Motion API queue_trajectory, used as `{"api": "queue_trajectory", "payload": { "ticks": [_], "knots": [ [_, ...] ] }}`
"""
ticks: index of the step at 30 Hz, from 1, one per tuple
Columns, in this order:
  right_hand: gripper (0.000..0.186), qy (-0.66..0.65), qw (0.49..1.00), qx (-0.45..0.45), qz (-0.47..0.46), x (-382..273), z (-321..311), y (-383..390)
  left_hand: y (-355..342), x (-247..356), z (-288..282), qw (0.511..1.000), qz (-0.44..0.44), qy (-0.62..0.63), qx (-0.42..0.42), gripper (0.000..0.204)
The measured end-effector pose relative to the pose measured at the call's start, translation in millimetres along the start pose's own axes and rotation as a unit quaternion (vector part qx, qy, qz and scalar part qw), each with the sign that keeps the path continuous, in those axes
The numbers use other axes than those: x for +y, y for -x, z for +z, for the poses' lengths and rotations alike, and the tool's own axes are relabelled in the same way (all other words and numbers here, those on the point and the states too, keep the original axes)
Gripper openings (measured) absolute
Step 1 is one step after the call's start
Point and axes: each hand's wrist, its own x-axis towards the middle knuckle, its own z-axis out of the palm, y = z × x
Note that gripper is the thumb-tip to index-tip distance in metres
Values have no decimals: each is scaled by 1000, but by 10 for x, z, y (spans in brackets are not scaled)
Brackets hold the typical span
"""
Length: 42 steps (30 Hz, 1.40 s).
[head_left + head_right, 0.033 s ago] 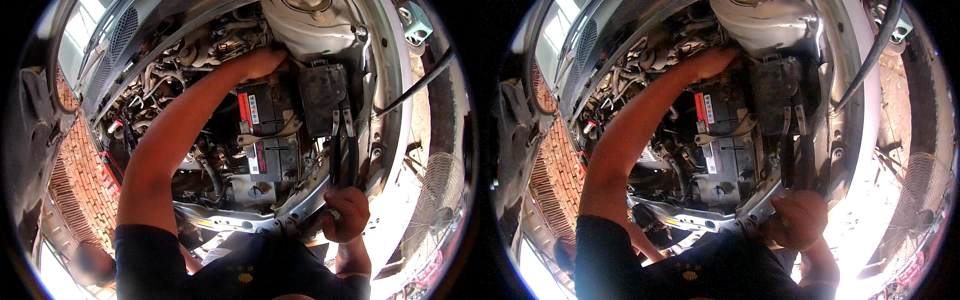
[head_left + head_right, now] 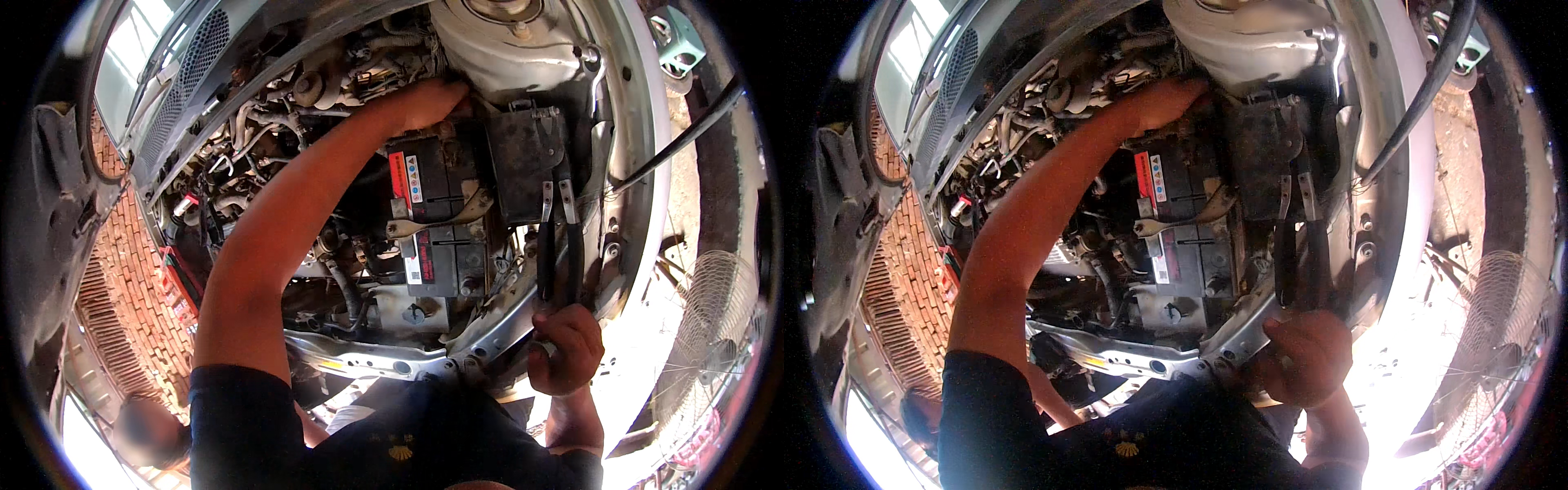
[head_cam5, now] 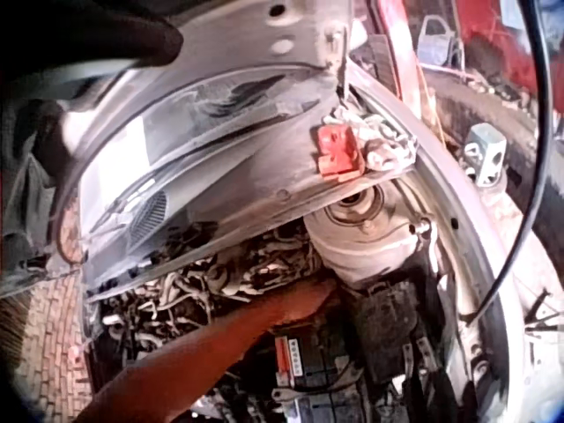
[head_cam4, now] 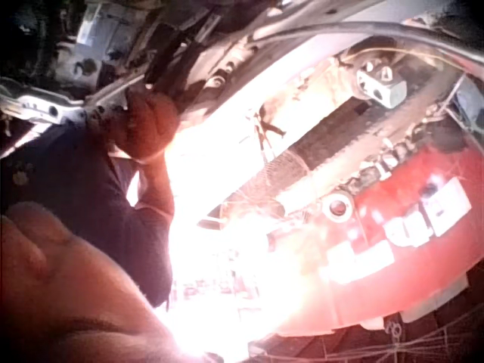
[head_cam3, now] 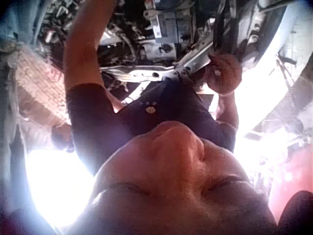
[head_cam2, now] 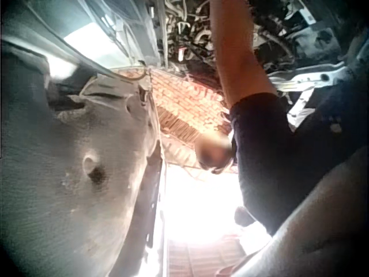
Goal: The person works on a car engine by disconnecting and reconnecting various electrical connectors and wires around the battery and engine block, using a power drill to fasten a component, and manipulating small parts by hand.
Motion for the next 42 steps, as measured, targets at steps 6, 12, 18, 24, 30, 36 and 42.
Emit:
{"api": "queue_trajectory", "payload": {
  "ticks": [6,12,18,24,30,36,42],
  "knots": [
    [27,8,997,52,49,-40,22,132,-2,-157,19,995,81,-21,46,59],
    [26,96,990,97,-37,-31,11,148,-95,-150,15,997,81,8,3,58],
    [26,156,987,-7,27,-385,154,-977,-339,-266,182,992,87,62,63,54],
    [32,365,909,-190,71,55,912,-1566,-679,-406,170,979,148,128,66,42],
    [33,459,872,-136,107,235,1259,-1596,-231,54,-11,988,143,-45,23,42],
    [31,445,876,-153,110,255,1273,-1621,-457,-141,78,981,176,-63,49,39],
    [27,417,888,-166,99,310,1171,-1629,-506,-196,118,943,278,-162,83,43]
  ]
}}
